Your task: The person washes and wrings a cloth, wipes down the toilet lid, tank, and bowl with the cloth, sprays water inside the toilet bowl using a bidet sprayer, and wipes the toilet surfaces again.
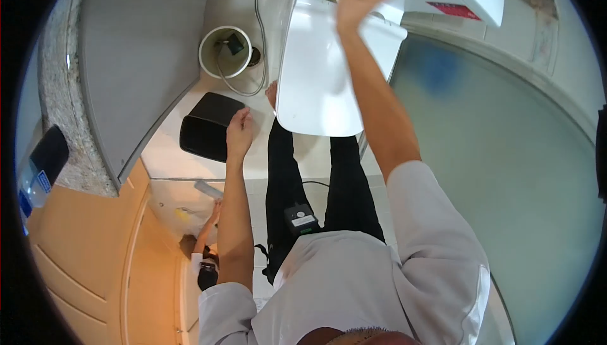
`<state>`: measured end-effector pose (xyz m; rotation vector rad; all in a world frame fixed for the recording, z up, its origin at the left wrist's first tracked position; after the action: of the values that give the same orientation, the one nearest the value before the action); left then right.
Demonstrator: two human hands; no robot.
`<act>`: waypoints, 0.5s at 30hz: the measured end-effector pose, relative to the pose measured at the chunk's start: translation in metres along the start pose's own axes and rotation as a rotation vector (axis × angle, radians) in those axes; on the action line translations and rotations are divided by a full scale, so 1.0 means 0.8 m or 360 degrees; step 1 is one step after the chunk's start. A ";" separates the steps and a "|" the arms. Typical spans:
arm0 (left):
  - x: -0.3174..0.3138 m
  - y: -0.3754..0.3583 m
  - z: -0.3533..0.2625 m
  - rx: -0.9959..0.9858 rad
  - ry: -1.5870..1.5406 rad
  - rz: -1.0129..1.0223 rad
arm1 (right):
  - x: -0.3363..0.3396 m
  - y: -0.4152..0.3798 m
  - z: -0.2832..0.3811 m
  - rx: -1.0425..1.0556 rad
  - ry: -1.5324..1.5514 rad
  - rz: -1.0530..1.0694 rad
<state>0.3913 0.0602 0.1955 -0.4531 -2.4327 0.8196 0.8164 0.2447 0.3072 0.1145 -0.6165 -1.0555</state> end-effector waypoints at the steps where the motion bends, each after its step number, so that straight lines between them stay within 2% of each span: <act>1: 0.002 0.001 0.009 0.0032 -0.0035 -0.0022 | 0.043 0.023 -0.029 -0.0235 0.0494 -0.0202; 2: 0.003 0.002 0.020 0.0043 -0.0077 -0.0043 | 0.082 0.057 -0.053 -0.0170 0.0470 -0.0195; 4: -0.001 0.001 0.044 0.0035 -0.0094 -0.0052 | 0.126 0.077 -0.003 0.0153 0.0114 -0.0145; 5: 0.000 -0.001 0.045 0.0018 -0.0034 -0.0071 | 0.132 0.071 0.009 0.0182 0.0117 -0.0118; 7: -0.011 0.000 0.057 0.0069 -0.0018 -0.0068 | 0.073 0.019 0.071 0.1424 -0.1173 0.0358; 9: -0.026 -0.006 0.067 0.0106 0.0093 -0.0028 | -0.001 -0.010 0.077 0.1863 -0.1194 0.0787; 11: -0.038 -0.003 0.059 0.0152 0.0079 -0.0010 | -0.062 -0.031 0.079 0.2396 -0.1286 0.0749; 12: -0.049 -0.003 0.057 0.0189 0.0061 0.0012 | -0.081 -0.029 0.063 0.2396 -0.1287 0.0757; 14: -0.072 0.004 0.052 0.0161 0.0005 0.0008 | -0.110 -0.061 0.008 0.2908 -0.1348 0.1196; 15: -0.076 0.006 0.047 0.0127 -0.0041 0.0002 | -0.113 -0.031 -0.027 0.1891 -0.0936 0.2156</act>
<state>0.4193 0.0188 0.1444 -0.4164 -2.4131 0.9247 0.7775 0.3042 0.2423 0.3498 -1.4867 0.7208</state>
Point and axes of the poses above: each hand's wrist, its own y-axis towards the middle knuckle, its own x-axis out of the back of the hand, z = x × y, the point moved 9 cm from there along y, towards the middle knuckle, and after that the axes turned 1 degree about -y, right-handed, at the moved point
